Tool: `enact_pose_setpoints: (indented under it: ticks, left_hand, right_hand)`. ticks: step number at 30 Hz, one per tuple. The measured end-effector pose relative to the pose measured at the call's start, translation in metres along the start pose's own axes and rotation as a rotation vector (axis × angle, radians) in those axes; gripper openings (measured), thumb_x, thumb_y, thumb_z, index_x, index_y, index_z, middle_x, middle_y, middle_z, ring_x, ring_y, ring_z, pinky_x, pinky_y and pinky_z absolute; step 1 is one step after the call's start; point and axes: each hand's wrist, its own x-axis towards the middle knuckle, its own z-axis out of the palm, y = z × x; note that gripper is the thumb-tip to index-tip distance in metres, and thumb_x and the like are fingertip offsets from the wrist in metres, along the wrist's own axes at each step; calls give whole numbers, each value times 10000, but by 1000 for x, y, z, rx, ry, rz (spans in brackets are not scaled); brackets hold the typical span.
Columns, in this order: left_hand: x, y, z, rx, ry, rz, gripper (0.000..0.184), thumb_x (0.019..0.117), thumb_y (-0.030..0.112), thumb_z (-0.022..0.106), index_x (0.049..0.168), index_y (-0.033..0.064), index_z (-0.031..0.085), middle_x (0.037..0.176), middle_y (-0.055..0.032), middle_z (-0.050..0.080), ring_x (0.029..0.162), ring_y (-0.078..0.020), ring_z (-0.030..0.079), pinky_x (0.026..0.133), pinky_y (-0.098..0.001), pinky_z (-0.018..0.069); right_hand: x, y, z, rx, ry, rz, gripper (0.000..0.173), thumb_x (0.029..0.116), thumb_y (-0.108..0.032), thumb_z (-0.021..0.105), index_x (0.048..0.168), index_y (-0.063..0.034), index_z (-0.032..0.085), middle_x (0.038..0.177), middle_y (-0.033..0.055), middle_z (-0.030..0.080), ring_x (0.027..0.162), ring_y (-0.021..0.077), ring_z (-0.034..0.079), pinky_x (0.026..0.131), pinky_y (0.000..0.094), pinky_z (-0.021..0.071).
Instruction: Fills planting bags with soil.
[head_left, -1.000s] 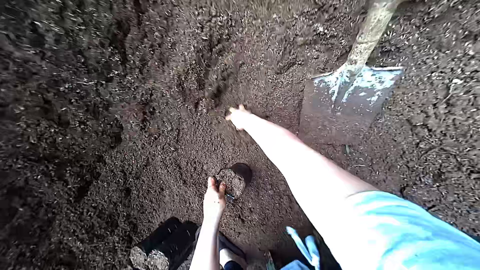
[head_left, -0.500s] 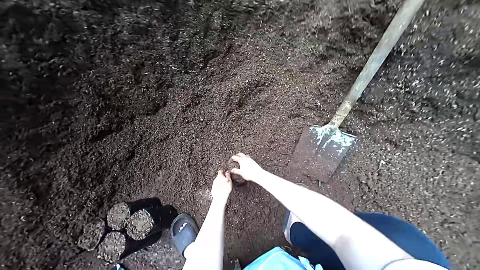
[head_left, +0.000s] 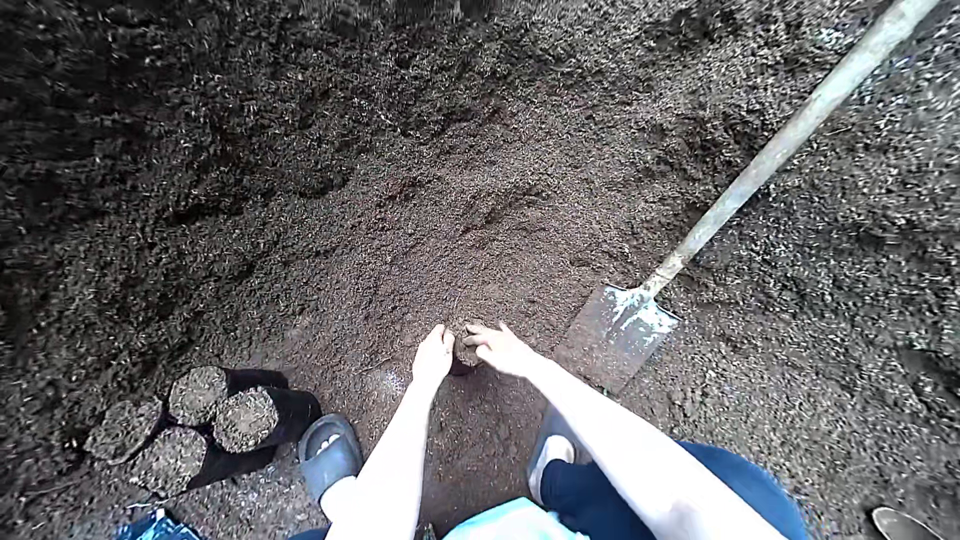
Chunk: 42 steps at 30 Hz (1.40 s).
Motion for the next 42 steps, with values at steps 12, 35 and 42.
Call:
enact_pose_setpoints:
  ticks: [12, 35, 42]
  left_hand:
    - [5, 4, 6, -184, -202, -194, 758, 1078, 304, 558, 1619, 32, 102, 1539, -279, 433, 1360, -339, 528, 1128, -484, 424]
    - [-2, -5, 28, -103, 544, 223, 510, 990, 367, 639, 1328, -15, 611, 1301, -218, 642, 1267, -363, 580, 1113, -530, 435]
    - [-33, 2, 35, 101, -32, -224, 436, 1123, 356, 369, 1130, 17, 644, 1022, -193, 660, 996, -340, 651, 879, -571, 494]
  right_hand:
    - [44, 23, -8, 158, -236, 362, 628, 1042, -435, 581, 1529, -78, 408, 1230, 219, 630, 934, 285, 664, 863, 447, 541]
    - [19, 16, -42, -8, 511, -224, 450, 1106, -359, 383, 1482, -186, 561, 1561, 38, 501, 1512, 269, 355, 1240, 547, 246]
    - [63, -50, -42, -275, 878, -436, 344, 1043, -325, 535, 1314, -185, 694, 1280, 133, 667, 1256, 376, 575, 1110, 614, 358]
